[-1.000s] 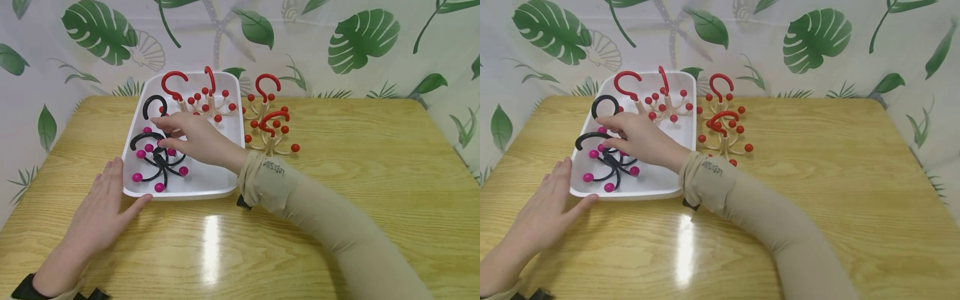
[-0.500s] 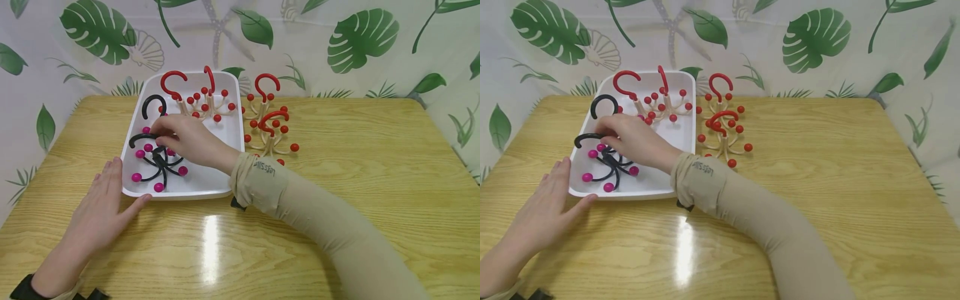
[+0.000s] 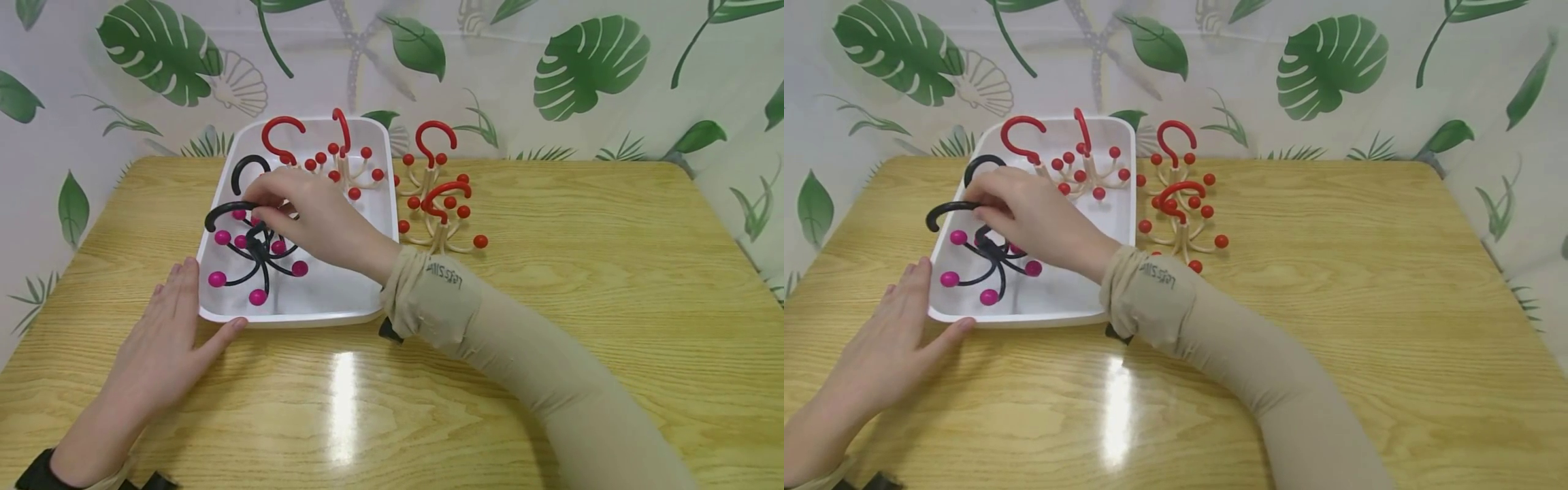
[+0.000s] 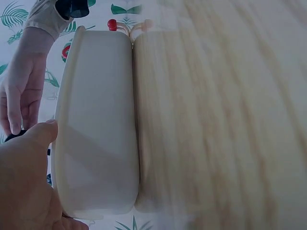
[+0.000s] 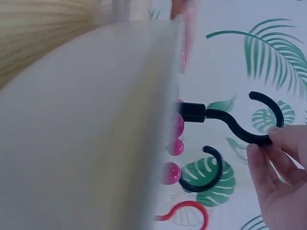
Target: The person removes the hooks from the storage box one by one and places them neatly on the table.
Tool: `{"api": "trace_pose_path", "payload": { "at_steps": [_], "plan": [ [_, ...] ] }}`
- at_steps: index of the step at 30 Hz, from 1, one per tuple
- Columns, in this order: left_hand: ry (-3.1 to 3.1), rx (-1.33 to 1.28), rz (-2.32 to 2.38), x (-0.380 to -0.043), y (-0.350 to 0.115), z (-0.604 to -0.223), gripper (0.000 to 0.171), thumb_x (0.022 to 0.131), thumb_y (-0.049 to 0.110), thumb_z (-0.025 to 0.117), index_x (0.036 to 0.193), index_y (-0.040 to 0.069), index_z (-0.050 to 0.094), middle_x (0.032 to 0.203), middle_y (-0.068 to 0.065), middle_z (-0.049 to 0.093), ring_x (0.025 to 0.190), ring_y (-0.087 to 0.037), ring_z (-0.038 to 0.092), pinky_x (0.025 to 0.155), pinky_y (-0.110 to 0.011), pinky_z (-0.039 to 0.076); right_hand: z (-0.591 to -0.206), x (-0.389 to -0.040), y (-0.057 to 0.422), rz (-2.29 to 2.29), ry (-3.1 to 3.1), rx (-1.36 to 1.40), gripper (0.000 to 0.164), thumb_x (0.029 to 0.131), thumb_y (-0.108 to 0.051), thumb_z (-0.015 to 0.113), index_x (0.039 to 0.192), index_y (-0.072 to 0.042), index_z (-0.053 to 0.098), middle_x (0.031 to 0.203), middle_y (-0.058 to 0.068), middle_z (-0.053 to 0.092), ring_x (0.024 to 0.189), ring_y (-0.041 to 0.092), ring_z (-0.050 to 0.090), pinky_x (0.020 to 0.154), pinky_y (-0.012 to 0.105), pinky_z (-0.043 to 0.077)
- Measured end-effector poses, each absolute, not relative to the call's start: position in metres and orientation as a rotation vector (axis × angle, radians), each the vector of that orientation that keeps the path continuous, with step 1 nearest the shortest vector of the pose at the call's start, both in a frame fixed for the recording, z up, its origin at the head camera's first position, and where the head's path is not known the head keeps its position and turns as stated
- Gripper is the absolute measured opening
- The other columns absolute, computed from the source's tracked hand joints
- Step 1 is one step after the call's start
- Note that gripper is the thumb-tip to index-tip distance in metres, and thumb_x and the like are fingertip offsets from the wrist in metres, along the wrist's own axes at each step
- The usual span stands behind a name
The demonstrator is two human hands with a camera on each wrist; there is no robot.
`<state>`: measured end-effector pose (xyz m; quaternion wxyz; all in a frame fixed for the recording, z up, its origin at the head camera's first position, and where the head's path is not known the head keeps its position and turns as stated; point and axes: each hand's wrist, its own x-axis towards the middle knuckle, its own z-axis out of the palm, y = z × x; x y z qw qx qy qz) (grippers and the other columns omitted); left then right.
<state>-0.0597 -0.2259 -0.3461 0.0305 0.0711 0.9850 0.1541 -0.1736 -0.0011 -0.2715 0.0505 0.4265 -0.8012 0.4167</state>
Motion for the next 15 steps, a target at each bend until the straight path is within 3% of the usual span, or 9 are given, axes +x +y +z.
{"api": "trace_pose_path", "payload": {
  "at_steps": [8,15],
  "plan": [
    [3.026,0.204,0.478,-0.059,-0.225,-0.347,0.1,0.092,0.065,0.04,0.15,0.003,-0.013,0.156,-0.024,-0.002,0.144,-0.035,-0.006,0.117,-0.046,-0.004,-0.251,-0.167,0.013,1.282,-2.309,1.251,0.019,0.091,-0.006,0.064,0.108,0.001,0.065,0.102,0.006,0.065,0.092,0.008,0.06,0.081,0.012,0.049],
    [3.041,0.197,0.471,-0.059,-0.224,-0.346,0.1,0.092,0.065,0.04,0.15,0.003,-0.013,0.157,-0.024,-0.001,0.144,-0.036,-0.005,0.117,-0.046,-0.004,-0.236,-0.162,0.033,1.287,-2.167,1.219,0.014,0.089,-0.002,0.064,0.102,0.002,0.066,0.094,0.005,0.064,0.082,0.007,0.058,0.076,0.016,0.051]
  ]
}}
